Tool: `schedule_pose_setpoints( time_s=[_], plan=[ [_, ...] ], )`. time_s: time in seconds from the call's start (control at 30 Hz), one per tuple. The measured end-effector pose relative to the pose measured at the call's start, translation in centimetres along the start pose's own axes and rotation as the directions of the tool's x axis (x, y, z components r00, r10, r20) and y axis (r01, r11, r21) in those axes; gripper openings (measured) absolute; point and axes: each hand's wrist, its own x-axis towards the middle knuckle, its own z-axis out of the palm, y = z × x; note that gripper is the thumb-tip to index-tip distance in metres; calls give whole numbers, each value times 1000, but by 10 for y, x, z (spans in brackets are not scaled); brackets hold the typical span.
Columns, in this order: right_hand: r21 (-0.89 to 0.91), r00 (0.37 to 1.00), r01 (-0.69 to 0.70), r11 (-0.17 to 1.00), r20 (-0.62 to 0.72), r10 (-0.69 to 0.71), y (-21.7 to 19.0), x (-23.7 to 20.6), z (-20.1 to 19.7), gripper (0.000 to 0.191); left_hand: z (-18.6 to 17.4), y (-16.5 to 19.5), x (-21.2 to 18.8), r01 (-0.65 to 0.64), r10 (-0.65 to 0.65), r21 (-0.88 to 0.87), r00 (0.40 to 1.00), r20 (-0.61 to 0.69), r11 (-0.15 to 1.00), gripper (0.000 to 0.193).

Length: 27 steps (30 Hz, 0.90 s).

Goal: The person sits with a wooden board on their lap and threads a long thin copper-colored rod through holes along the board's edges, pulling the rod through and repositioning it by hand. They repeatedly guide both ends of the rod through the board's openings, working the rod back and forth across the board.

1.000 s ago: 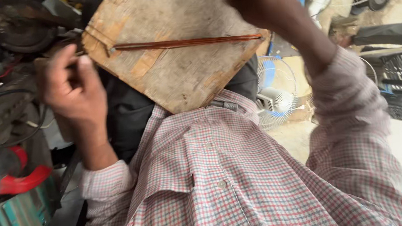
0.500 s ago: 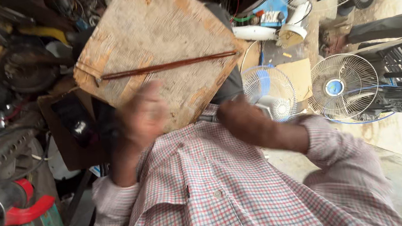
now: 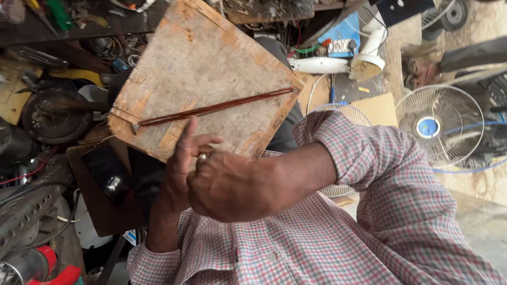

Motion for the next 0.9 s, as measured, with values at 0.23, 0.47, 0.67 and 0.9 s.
schedule_pose_setpoints(
  time_s=[0.23,0.47,0.67,0.9],
  plan=[
    [182,994,-54,982,104,36,-1,32,-11,29,-3,10,5,75,-209,-333,898,-388,940,74],
    [203,958,226,953,-221,-181,33,52,-23,33,23,-22,8,-256,-21,-259,672,-740,931,58],
    [190,891,302,934,-404,-206,61,64,-40,23,22,-9,6,-81,-489,-852,789,-371,516,69],
    [0,886,230,973,-413,-209,86,69,-46,11,-1,8,19,-15,-227,-400,803,-551,917,15]
  ],
)
